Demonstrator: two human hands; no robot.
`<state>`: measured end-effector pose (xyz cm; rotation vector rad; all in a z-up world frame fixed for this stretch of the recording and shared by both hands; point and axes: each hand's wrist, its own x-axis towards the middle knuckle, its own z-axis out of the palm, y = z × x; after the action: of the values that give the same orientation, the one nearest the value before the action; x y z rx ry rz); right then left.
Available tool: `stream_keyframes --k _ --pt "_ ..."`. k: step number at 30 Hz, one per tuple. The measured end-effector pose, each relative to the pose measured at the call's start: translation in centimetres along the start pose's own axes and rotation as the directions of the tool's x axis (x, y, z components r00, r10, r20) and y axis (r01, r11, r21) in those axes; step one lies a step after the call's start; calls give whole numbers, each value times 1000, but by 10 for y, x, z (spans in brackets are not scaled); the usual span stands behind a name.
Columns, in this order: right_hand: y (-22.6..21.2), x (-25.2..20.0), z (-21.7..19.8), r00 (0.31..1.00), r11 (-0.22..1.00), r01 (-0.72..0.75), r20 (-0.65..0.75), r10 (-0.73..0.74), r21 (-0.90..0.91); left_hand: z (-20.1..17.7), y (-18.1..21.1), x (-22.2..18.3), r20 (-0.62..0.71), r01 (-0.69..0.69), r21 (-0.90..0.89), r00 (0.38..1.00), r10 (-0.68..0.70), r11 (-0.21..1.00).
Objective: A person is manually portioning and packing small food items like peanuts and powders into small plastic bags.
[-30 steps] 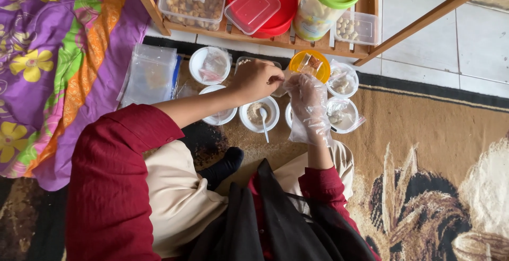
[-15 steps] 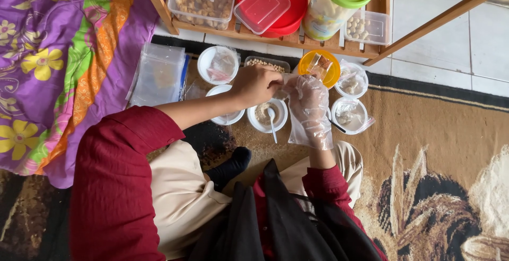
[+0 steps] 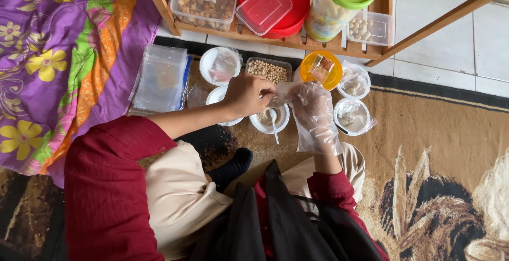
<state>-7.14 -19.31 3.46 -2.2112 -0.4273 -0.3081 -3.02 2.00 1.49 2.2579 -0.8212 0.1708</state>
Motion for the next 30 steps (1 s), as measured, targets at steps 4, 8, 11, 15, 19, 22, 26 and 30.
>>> stream_keyframes --k 4,8,11,15,19,22,26,30 --pt "-12 -2 5 990 984 138 4 -138 -116 13 -10 -5 19 7 -3 1000 -7 1000" --pt "10 -10 36 958 851 255 2 -286 -459 38 -25 -11 36 -37 63 999 34 997" --pt "4 -15 29 960 901 253 -22 -278 -353 23 -14 -16 80 -78 105 994 69 991" --pt "20 -10 23 960 940 266 -33 -279 -212 18 -11 -15 59 -98 60 994 94 993" --pt "23 -10 15 963 963 250 -79 -258 -100 6 -2 -14 39 -87 15 995 87 996" --pt "22 -9 10 968 972 222 -106 -229 -76 -2 3 -12 5 -92 -5 996 92 996" --pt "38 -13 10 971 976 218 -96 -219 -16 -11 13 -11 -5 -74 -29 997 74 997" --pt "26 -23 2 981 990 132 -135 -136 -41 -8 3 -18 -1 -14 -103 1000 14 995"
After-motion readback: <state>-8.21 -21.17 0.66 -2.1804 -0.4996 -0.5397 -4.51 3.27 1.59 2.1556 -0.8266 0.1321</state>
